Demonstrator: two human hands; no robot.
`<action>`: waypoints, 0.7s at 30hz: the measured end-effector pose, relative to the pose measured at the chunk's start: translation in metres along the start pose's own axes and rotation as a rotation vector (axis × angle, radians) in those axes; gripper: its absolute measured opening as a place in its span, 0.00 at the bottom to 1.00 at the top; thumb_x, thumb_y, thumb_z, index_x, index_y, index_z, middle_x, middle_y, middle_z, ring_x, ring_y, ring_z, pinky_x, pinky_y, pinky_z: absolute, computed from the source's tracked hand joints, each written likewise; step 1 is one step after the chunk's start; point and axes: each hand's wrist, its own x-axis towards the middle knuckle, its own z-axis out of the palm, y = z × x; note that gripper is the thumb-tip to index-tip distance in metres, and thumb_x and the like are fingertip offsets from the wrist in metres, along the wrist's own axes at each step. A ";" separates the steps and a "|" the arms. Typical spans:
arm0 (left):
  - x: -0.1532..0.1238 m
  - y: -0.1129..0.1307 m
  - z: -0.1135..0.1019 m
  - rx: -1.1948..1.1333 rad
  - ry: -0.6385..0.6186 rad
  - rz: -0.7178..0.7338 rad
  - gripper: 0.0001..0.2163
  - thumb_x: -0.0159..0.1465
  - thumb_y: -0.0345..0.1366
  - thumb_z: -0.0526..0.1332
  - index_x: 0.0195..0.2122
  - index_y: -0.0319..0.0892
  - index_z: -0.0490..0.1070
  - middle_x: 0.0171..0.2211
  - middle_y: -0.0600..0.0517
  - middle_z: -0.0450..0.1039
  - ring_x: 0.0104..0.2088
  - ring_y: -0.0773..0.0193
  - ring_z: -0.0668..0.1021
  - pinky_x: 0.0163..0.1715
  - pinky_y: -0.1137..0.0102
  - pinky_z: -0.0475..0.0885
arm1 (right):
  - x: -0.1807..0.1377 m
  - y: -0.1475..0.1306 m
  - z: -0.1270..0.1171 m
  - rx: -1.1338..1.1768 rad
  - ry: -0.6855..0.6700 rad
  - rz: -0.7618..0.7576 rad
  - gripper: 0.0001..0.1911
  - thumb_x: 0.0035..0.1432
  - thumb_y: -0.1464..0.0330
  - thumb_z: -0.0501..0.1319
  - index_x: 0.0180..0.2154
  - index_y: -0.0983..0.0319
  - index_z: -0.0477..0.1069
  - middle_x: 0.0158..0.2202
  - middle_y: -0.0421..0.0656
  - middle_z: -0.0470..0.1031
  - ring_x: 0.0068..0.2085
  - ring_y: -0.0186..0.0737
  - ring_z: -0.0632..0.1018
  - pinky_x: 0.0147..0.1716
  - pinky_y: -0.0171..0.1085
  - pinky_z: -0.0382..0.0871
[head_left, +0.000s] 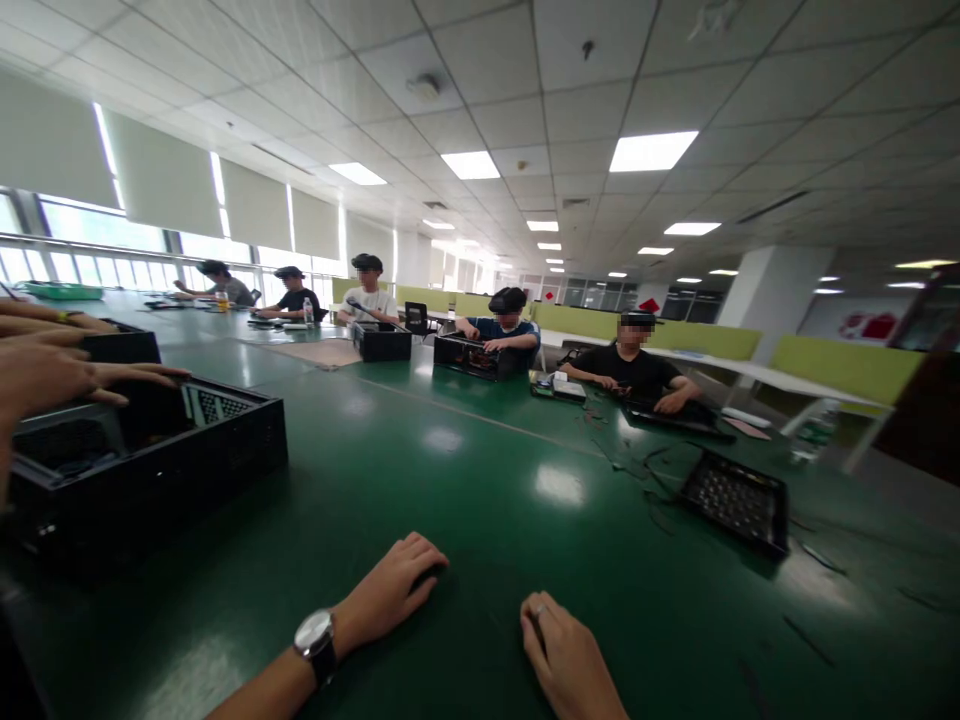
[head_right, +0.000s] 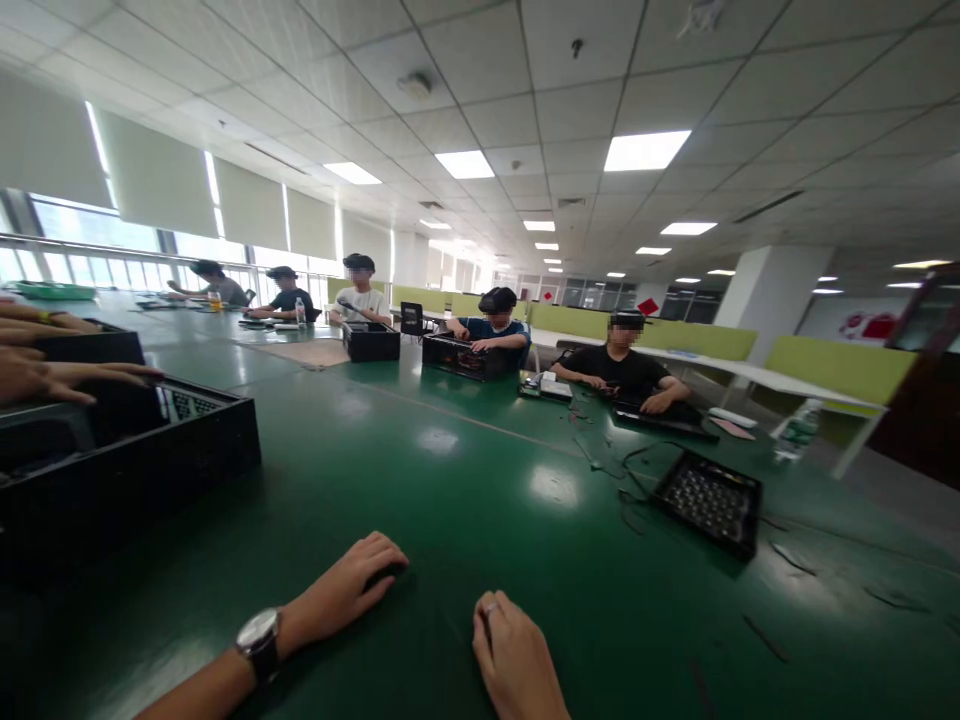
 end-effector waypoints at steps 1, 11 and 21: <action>0.000 0.001 -0.001 0.001 -0.003 -0.001 0.13 0.70 0.31 0.55 0.54 0.48 0.70 0.52 0.49 0.71 0.51 0.58 0.72 0.54 0.60 0.68 | 0.000 0.000 -0.001 0.002 -0.016 0.005 0.17 0.70 0.63 0.46 0.41 0.57 0.72 0.39 0.44 0.75 0.38 0.44 0.78 0.37 0.43 0.73; -0.002 0.004 -0.002 0.016 -0.033 -0.008 0.14 0.69 0.30 0.57 0.54 0.49 0.70 0.54 0.51 0.68 0.53 0.57 0.71 0.55 0.59 0.66 | 0.007 -0.014 -0.015 -0.088 -0.205 0.078 0.16 0.67 0.67 0.49 0.46 0.58 0.75 0.44 0.47 0.77 0.44 0.46 0.79 0.43 0.45 0.75; -0.004 0.009 -0.003 0.067 -0.050 0.003 0.14 0.69 0.32 0.58 0.54 0.50 0.71 0.56 0.49 0.66 0.55 0.55 0.70 0.55 0.58 0.67 | 0.011 -0.018 -0.019 -0.136 -0.282 0.094 0.16 0.68 0.68 0.50 0.47 0.59 0.75 0.45 0.48 0.77 0.44 0.45 0.79 0.44 0.43 0.75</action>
